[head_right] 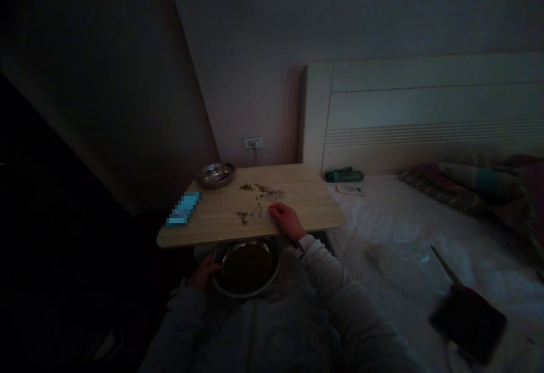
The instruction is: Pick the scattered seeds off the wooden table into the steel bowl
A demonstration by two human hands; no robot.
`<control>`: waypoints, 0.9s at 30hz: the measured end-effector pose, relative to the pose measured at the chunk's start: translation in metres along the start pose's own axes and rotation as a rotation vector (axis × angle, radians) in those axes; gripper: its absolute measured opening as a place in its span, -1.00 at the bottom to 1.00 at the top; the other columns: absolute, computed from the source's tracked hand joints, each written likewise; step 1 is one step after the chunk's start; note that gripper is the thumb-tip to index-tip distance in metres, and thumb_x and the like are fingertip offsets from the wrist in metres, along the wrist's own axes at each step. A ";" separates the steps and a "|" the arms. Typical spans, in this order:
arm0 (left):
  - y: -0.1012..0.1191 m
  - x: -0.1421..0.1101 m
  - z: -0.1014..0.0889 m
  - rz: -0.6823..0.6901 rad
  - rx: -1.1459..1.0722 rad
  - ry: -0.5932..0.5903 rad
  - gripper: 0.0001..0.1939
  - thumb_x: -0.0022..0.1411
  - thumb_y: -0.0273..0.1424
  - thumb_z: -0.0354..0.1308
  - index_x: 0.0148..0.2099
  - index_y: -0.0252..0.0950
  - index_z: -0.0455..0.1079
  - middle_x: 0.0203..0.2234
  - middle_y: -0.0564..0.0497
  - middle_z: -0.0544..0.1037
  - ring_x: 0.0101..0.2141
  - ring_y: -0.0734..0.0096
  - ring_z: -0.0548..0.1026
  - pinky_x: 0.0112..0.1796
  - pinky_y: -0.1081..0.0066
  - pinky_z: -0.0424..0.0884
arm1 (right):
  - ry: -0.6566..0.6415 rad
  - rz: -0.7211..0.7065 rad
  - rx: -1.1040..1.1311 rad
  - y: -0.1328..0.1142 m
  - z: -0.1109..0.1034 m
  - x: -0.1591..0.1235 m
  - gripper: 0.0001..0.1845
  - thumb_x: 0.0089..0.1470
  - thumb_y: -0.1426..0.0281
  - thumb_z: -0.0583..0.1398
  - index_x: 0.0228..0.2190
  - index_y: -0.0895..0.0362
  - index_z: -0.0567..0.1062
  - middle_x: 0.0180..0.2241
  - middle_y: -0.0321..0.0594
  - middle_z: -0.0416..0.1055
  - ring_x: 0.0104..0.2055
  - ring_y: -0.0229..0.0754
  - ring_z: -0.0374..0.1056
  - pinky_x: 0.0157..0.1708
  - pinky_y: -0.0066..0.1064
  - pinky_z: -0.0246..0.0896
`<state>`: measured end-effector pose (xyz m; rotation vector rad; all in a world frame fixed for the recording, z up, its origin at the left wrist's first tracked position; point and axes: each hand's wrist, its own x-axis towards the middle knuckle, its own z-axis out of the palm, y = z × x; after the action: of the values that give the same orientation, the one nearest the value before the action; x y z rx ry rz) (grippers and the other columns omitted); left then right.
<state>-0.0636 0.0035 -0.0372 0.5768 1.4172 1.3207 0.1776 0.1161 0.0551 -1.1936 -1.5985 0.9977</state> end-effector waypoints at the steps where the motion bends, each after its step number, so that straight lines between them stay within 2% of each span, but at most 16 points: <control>1: 0.001 0.000 0.000 -0.021 -0.026 -0.012 -0.58 -0.34 -0.50 0.22 -0.27 -0.29 0.43 -0.57 0.03 0.55 -0.44 0.25 0.49 -0.30 0.27 0.36 | 0.004 -0.001 -0.011 0.000 0.000 0.000 -0.74 -0.15 0.26 0.15 -0.43 0.18 0.48 -0.52 -0.26 0.43 -0.40 -0.23 0.31 -0.32 -0.39 0.18; 5: 0.006 -0.003 0.000 -0.084 -0.033 0.026 -0.59 -0.36 -0.54 0.20 -0.30 -0.30 0.41 -0.59 0.04 0.54 -0.48 0.29 0.48 -0.34 0.31 0.36 | 0.028 0.027 -0.053 -0.003 0.002 0.000 -0.76 -0.15 0.29 0.16 -0.44 0.18 0.49 -0.51 -0.25 0.44 -0.41 -0.24 0.32 -0.34 -0.40 0.18; 13: 0.010 -0.011 0.003 -0.059 -0.051 0.004 -0.62 -0.30 -0.57 0.19 -0.29 -0.28 0.43 -0.61 0.08 0.53 -0.48 0.34 0.50 -0.34 0.35 0.37 | 0.027 0.024 -0.081 -0.005 0.004 -0.001 -0.76 -0.13 0.31 0.15 -0.41 0.16 0.52 -0.48 -0.24 0.48 -0.41 -0.22 0.34 -0.33 -0.38 0.20; 21: 0.003 -0.005 -0.007 -0.054 -0.031 0.026 -0.60 -0.26 -0.54 0.20 -0.24 -0.28 0.43 -0.58 0.05 0.55 -0.45 0.28 0.51 -0.32 0.29 0.38 | 0.020 -0.019 -0.107 -0.002 0.005 0.000 -0.79 -0.12 0.30 0.14 -0.46 0.14 0.53 -0.47 -0.24 0.49 -0.39 -0.21 0.34 -0.32 -0.39 0.18; 27: 0.004 -0.003 -0.009 -0.040 0.050 0.050 -0.59 -0.27 -0.53 0.22 -0.24 -0.26 0.46 -0.55 0.04 0.56 -0.37 0.22 0.52 -0.25 0.26 0.38 | -0.009 0.017 -0.102 -0.002 0.006 0.000 -0.77 -0.13 0.30 0.15 -0.45 0.15 0.52 -0.46 -0.24 0.48 -0.40 -0.22 0.33 -0.32 -0.39 0.18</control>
<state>-0.0718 -0.0017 -0.0335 0.5493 1.4990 1.2788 0.1710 0.1152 0.0552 -1.2753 -1.6654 0.9434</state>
